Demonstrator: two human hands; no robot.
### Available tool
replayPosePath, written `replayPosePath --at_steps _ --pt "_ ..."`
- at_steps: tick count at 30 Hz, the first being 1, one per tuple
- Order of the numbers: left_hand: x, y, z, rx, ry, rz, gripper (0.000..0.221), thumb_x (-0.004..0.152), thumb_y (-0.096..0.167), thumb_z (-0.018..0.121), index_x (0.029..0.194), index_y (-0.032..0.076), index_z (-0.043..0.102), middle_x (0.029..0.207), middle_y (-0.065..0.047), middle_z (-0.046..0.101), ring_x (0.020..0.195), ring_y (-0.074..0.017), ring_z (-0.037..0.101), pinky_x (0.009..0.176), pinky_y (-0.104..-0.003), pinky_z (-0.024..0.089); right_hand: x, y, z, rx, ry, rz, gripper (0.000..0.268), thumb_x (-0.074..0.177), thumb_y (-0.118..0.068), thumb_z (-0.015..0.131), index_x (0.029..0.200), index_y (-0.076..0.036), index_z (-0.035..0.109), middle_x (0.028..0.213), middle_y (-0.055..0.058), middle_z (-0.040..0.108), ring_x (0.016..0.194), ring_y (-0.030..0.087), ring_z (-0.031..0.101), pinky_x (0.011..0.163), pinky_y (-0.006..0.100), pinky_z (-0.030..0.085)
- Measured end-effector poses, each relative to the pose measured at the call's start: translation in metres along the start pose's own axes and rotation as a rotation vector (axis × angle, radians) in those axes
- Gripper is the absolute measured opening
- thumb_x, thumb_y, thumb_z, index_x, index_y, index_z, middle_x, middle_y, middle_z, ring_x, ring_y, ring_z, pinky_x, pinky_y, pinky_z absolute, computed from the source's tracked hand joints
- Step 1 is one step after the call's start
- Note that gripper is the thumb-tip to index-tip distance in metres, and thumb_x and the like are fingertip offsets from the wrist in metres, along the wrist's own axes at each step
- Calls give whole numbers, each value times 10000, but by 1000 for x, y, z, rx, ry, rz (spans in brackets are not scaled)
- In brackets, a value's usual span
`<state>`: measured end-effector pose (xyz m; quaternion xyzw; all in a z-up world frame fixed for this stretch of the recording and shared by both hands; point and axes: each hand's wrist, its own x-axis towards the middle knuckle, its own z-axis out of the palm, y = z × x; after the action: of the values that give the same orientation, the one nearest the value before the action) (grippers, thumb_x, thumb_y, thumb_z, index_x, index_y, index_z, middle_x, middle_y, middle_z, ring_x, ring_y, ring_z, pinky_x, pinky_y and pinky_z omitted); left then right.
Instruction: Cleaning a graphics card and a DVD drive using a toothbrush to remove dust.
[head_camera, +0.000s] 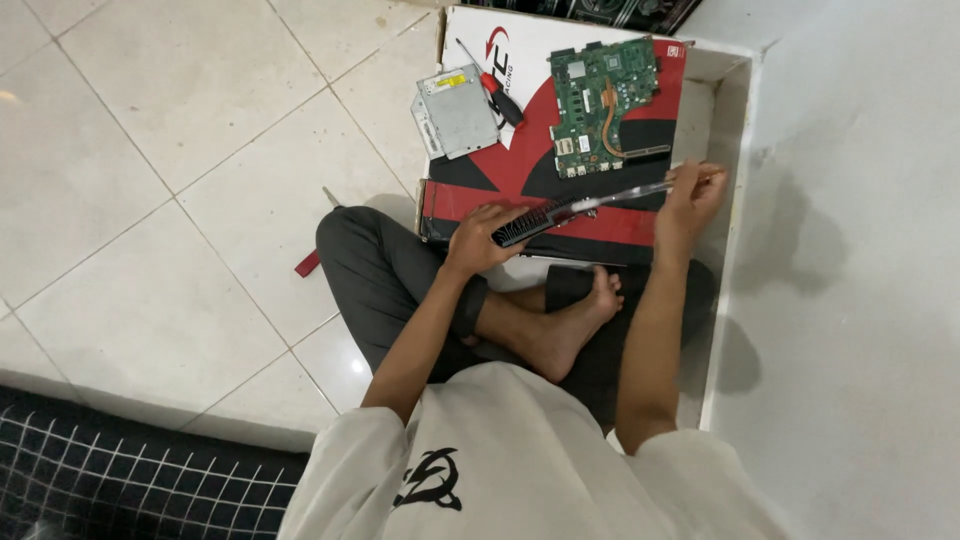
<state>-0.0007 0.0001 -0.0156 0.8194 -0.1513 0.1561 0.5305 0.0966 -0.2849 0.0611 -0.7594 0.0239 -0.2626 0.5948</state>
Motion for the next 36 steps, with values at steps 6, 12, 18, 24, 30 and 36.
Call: replayPosePath --at_steps 6,12,18,24,30,36 --pt "-1 -3 -1 55 -6 44 573 740 229 883 1286 173 718 975 -152 739 911 -351 705 821 -453 549 -42 -14 0 -52 -197 66 158 1027 -112 711 983 -109 559 916 81 673 920 199 670 880 355 471" --pt "-9 -7 2 89 45 66 491 817 371 831 1266 211 713 989 -120 727 938 -319 705 863 -411 566 -46 41 5 -51 -260 125 107 1043 -42 709 1070 -78 611 981 118 700 936 253 733 906 395 528" --pt "-8 14 -2 246 5 -15 570 749 261 832 1296 208 680 1180 -60 731 1021 -280 698 923 -380 557 -44 17 3 -21 -382 -11 99 1126 12 591 1150 7 495 969 147 648 883 225 679 837 299 553" --pt "-9 14 0 222 -5 -36 567 770 276 812 1318 255 669 1223 1 733 1054 -235 695 960 -346 554 -56 -10 15 -78 -396 -5 133 1136 1 598 1137 -41 472 1022 107 633 946 208 668 860 308 517" --pt "-8 11 1 246 27 -12 552 741 259 826 1275 205 698 1154 -13 753 1017 -228 698 936 -338 546 -39 12 12 75 -259 35 65 1143 -17 531 1172 -31 474 976 121 654 896 182 644 866 290 540" --pt "-5 21 -7 193 25 2 534 744 222 816 1262 179 697 1087 -53 749 939 -258 710 870 -356 561 -37 29 -16 434 -83 349 164 1136 -257 607 1139 -154 480 1049 5 578 933 77 595 852 201 516"
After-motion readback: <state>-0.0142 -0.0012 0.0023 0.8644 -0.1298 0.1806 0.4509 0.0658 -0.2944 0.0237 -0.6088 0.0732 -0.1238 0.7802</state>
